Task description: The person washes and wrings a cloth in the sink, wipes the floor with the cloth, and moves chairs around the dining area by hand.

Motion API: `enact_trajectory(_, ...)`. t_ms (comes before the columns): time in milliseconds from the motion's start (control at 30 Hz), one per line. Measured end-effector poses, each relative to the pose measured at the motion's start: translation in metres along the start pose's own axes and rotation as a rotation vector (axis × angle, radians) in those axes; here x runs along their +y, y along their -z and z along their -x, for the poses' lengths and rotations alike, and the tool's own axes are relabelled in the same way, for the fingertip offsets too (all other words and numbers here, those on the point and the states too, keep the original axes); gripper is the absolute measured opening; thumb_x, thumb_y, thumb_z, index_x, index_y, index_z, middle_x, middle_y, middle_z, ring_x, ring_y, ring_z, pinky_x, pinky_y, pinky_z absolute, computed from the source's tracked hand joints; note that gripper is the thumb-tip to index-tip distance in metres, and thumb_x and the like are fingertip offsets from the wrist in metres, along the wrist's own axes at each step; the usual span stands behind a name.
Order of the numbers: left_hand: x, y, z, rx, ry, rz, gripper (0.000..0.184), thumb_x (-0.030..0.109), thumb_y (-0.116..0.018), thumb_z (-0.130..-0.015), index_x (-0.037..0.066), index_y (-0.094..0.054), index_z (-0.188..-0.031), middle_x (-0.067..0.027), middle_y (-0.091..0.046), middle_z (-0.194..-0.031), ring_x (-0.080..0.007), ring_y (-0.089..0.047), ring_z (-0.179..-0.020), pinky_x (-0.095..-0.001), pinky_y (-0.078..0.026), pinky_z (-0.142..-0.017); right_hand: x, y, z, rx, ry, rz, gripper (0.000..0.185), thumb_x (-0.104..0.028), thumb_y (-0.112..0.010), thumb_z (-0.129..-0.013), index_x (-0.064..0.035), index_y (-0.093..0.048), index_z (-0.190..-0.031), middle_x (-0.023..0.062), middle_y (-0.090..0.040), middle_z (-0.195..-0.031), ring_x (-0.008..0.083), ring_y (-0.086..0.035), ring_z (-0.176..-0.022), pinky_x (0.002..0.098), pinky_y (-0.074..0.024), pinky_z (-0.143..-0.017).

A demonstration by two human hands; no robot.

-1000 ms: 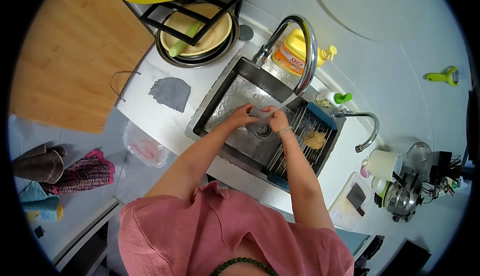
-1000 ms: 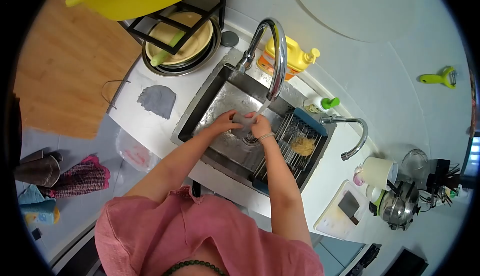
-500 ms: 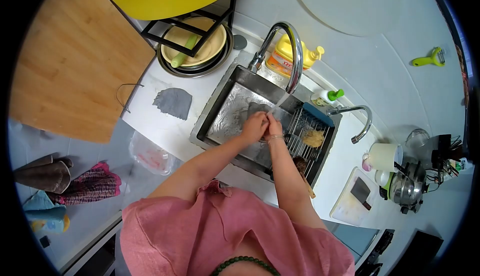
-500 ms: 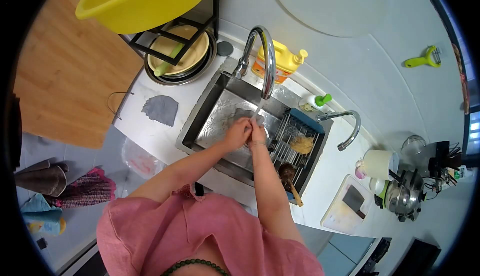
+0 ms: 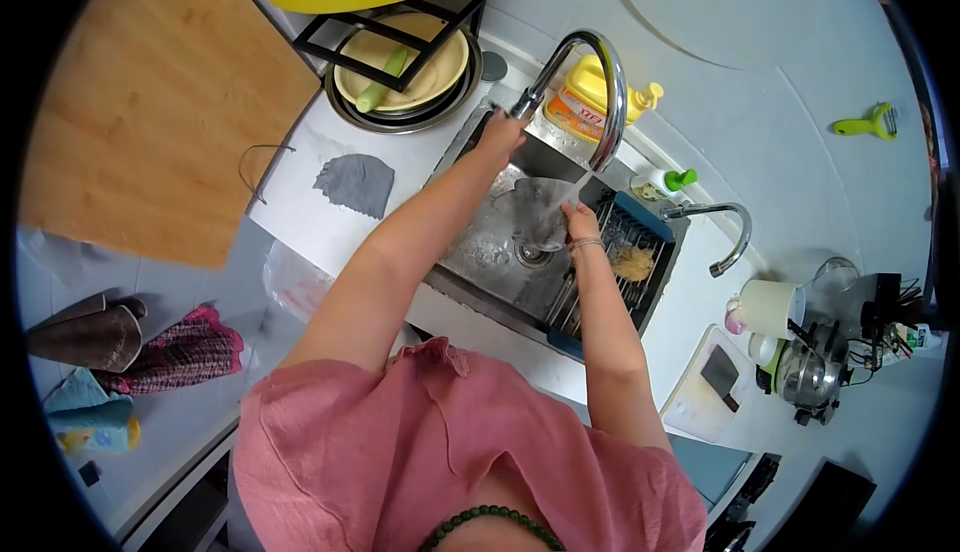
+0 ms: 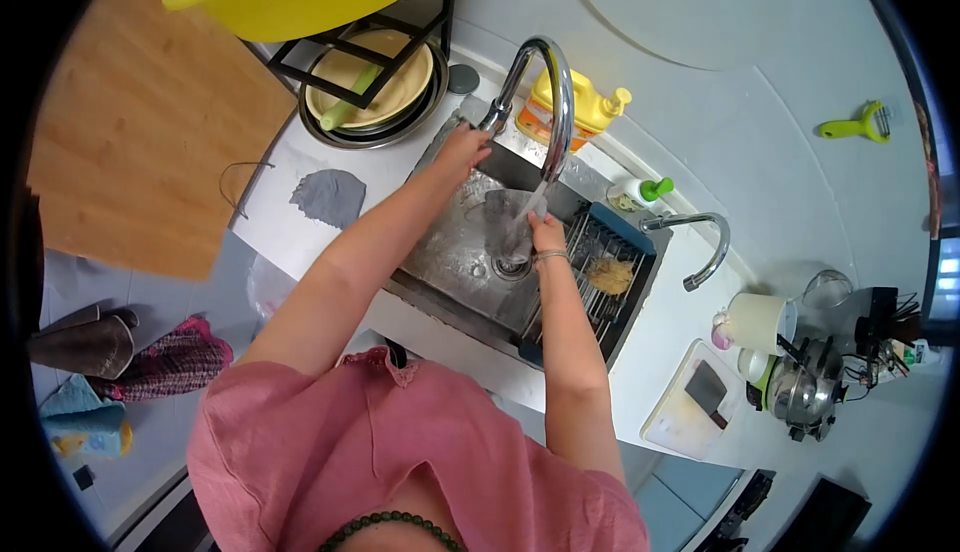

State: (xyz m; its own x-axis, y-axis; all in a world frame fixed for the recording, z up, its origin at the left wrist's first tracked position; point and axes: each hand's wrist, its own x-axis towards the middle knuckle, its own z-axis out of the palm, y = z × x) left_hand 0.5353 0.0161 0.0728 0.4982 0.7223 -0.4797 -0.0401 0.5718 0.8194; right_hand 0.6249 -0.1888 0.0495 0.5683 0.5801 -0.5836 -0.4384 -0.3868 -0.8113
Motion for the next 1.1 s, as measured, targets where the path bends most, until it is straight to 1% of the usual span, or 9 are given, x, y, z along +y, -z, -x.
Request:
enact_trajectory(133,0.007,0.004,0.001,0.015,0.085,-0.04,0.062,0.018,-0.062,-0.079,0.003,-0.034,-0.131,-0.0078,-0.053,-0.113,-0.0174,-0.053,-0.096,-0.0304,-0.047,-0.068,0.02,0.015,-0.008,-0.081,-0.023,-0.069,0.017,-0.016,-0.054,-0.088,-0.0041,-0.061,-0.098,0.0055,-0.065,-0.09,0.0164,-0.061,-0.076,0.031,-0.0477,-0.067)
enact_trajectory(233,0.003,0.02,0.048,-0.155,-0.163,-0.145,0.055,0.029,-0.063,-0.081,0.006,-0.045,-0.126,-0.0067,-0.057,-0.11,-0.0149,-0.053,-0.097,-0.028,-0.046,-0.072,0.016,0.018,0.001,-0.152,-0.067,-0.135,0.036,-0.019,-0.06,-0.085,0.0015,-0.051,-0.113,0.0078,-0.062,-0.098,0.0182,-0.059,-0.085,0.0289,-0.0457,-0.075)
enact_trajectory(300,-0.07,0.033,0.037,-0.213,-0.145,-0.361,0.052,0.036,-0.062,-0.082,0.006,-0.05,-0.122,-0.0043,-0.057,-0.11,-0.0128,-0.053,-0.096,-0.0258,-0.043,-0.077,0.024,0.02,-0.002,-0.144,-0.073,-0.143,0.044,-0.021,-0.062,-0.084,0.0034,-0.047,-0.118,0.0097,-0.06,-0.105,0.0192,-0.058,-0.092,0.0295,-0.0445,-0.078)
enact_trajectory(433,-0.111,0.038,0.073,-0.365,-0.07,-0.271,0.038,0.033,-0.056,-0.087,0.005,-0.057,-0.113,-0.002,-0.059,-0.104,-0.0107,-0.052,-0.093,-0.0248,-0.04,-0.08,0.054,0.029,-0.02,-0.074,-0.075,-0.046,0.059,-0.024,-0.065,-0.082,0.008,-0.039,-0.125,0.014,-0.052,-0.12,0.0218,-0.051,-0.106,0.0323,-0.0403,-0.088)
enact_trajectory(500,-0.106,0.033,0.094,-0.32,-0.077,-0.184,0.028,0.028,-0.051,-0.09,0.003,-0.059,-0.1,0.0014,-0.057,-0.089,-0.008,-0.048,-0.084,-0.0237,-0.039,-0.076,0.044,0.022,0.001,0.018,-0.1,-0.009,0.061,-0.025,-0.065,-0.082,0.0079,-0.039,-0.125,0.0144,-0.051,-0.121,0.0226,-0.051,-0.107,0.0327,-0.0398,-0.089)
enact_trajectory(733,-0.114,0.031,0.092,-0.366,-0.097,-0.326,0.03,0.028,-0.05,-0.091,0.001,-0.061,-0.097,0.0015,-0.057,-0.086,-0.0078,-0.049,-0.082,-0.0229,-0.039,-0.075,0.066,0.026,0.0,0.037,-0.188,-0.2,0.054,-0.027,-0.06,-0.085,0.0059,-0.043,-0.123,0.0151,-0.052,-0.12,0.0264,-0.051,-0.107,0.0353,-0.0421,-0.088)
enact_trajectory(833,-0.119,0.031,0.086,-0.362,-0.076,-0.345,0.03,0.027,-0.05,-0.091,0.001,-0.06,-0.1,0.0,-0.059,-0.09,-0.008,-0.051,-0.085,-0.0215,-0.04,-0.076,0.068,0.025,-0.001,0.009,-0.22,-0.229,0.047,-0.029,-0.054,-0.088,0.004,-0.047,-0.12,0.0156,-0.055,-0.116,0.0284,-0.055,-0.102,0.0375,-0.0447,-0.085)
enact_trajectory(1033,-0.141,0.051,0.08,-0.263,0.025,-0.217,0.057,0.054,-0.037,-0.09,0.011,-0.044,-0.126,-0.0089,-0.046,-0.127,-0.022,-0.043,-0.114,-0.0405,-0.037,-0.092,0.039,0.01,0.032,-0.126,-0.309,-0.488,0.043,-0.032,-0.048,-0.091,0.0012,-0.05,-0.117,0.0145,-0.058,-0.111,0.0283,-0.058,-0.097,0.0388,-0.0472,-0.083)
enact_trajectory(1100,-0.154,0.053,0.083,-0.191,0.4,-0.124,0.071,0.068,-0.029,-0.084,0.017,-0.036,-0.133,-0.0092,-0.034,-0.137,-0.0276,-0.034,-0.124,-0.0512,-0.03,-0.097,0.035,0.014,0.035,-0.143,-0.305,-0.509,0.042,-0.033,-0.048,-0.091,0.0009,-0.051,-0.116,0.0135,-0.059,-0.111,0.0279,-0.058,-0.096,0.0384,-0.0475,-0.083)
